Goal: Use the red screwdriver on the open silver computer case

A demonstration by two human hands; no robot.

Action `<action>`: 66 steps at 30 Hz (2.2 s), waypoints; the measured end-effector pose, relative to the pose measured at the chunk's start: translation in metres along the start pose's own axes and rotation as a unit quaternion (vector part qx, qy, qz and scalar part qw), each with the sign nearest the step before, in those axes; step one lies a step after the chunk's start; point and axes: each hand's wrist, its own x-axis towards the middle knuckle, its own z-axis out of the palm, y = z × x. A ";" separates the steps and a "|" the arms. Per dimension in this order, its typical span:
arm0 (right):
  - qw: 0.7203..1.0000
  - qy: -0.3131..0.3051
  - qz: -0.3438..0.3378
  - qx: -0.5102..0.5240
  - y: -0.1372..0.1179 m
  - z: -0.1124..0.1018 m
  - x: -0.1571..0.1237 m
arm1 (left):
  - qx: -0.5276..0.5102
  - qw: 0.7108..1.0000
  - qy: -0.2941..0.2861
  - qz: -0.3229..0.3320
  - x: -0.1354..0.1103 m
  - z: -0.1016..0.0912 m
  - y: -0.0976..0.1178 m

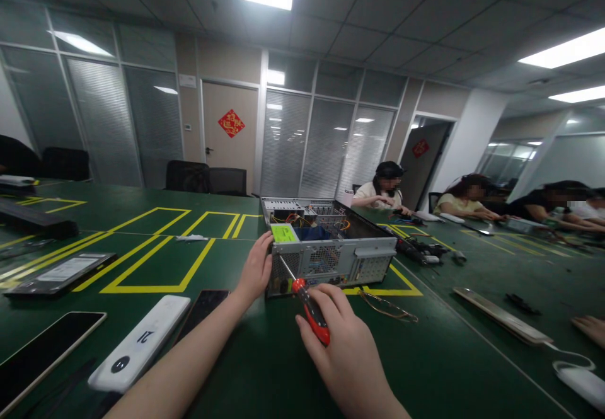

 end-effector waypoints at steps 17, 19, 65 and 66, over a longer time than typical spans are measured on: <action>0.999 0.016 0.013 0.026 0.000 -0.001 0.001 | 0.004 1.000 0.004 0.002 0.000 0.000 0.001; 0.999 0.038 0.002 -0.006 0.001 0.000 0.000 | 0.004 1.000 0.003 -0.001 0.000 0.000 0.001; 0.996 -0.027 -0.076 -0.034 0.079 0.015 -0.045 | 0.015 1.000 -0.009 0.002 0.001 -0.003 0.003; 0.997 -0.033 -0.068 -0.033 0.079 0.017 -0.045 | 0.016 1.000 -0.008 0.001 0.001 -0.003 0.003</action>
